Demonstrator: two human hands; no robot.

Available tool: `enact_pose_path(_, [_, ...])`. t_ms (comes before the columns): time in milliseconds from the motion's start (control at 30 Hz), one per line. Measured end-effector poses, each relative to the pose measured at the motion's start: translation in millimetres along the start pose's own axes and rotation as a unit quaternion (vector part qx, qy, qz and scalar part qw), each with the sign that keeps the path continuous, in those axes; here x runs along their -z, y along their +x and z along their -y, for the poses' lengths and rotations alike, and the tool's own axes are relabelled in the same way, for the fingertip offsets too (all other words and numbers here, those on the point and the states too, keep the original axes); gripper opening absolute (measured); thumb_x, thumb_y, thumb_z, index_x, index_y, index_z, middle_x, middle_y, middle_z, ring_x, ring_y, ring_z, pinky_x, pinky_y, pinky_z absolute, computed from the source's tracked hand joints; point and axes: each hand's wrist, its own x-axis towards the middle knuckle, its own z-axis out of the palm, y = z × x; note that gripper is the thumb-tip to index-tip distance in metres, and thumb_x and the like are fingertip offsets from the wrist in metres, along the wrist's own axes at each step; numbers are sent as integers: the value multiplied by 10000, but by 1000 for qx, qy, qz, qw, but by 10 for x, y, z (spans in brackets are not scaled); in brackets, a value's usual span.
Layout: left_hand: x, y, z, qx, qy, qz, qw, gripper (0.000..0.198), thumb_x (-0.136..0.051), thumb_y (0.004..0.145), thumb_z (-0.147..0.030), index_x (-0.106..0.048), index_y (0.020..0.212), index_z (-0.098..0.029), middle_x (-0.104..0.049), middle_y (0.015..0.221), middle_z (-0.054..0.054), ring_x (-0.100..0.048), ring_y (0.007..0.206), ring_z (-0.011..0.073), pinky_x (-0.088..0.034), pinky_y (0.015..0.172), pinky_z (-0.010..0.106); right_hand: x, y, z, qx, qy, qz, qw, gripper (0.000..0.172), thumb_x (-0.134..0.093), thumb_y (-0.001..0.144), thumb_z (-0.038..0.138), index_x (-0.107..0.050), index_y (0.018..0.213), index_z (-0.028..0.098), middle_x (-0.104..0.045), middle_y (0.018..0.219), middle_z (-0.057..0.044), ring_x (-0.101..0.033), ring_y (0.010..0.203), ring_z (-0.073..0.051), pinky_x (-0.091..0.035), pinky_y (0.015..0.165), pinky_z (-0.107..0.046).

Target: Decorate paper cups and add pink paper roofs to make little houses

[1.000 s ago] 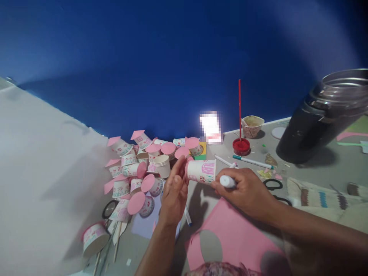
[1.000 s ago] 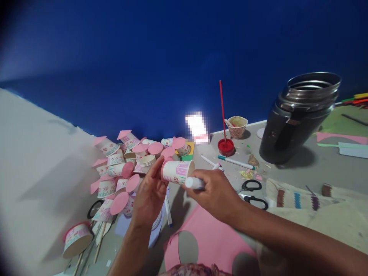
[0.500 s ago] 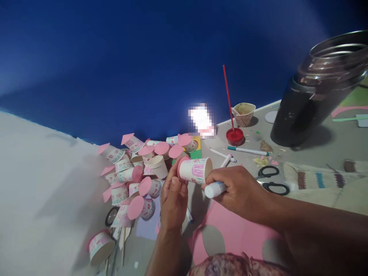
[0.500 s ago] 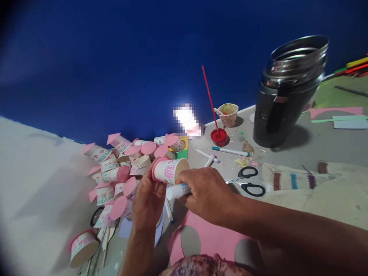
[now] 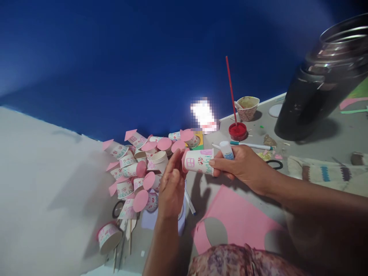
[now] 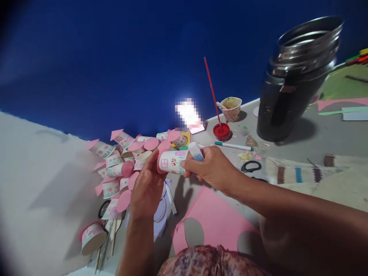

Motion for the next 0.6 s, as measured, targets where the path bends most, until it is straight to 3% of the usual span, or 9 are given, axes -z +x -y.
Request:
enact_pose_path(167, [-49, -7, 34, -10, 47, -12, 999, 596, -770, 901, -404, -620, 1472, -325, -588, 1582, 65, -473, 1522, 328, -411, 1253, 469, -31, -20, -2, 0, -22, -8, 1000, 240, -724, 797, 291, -702, 588, 176, -492, 425, 33, -399, 404, -92, -308, 410, -254])
enact_pose_path(600, [-79, -32, 30, -8, 14, -55, 998, 491, -777, 920, -330, -688, 1402, -310, -621, 1550, 60, -511, 1496, 303, -473, 1189, 378, -52, -54, -83, 65, -87, 12, 994, 250, -665, 844, 304, -694, 628, 181, -531, 476, 48, -433, 411, -79, -288, 396, -221])
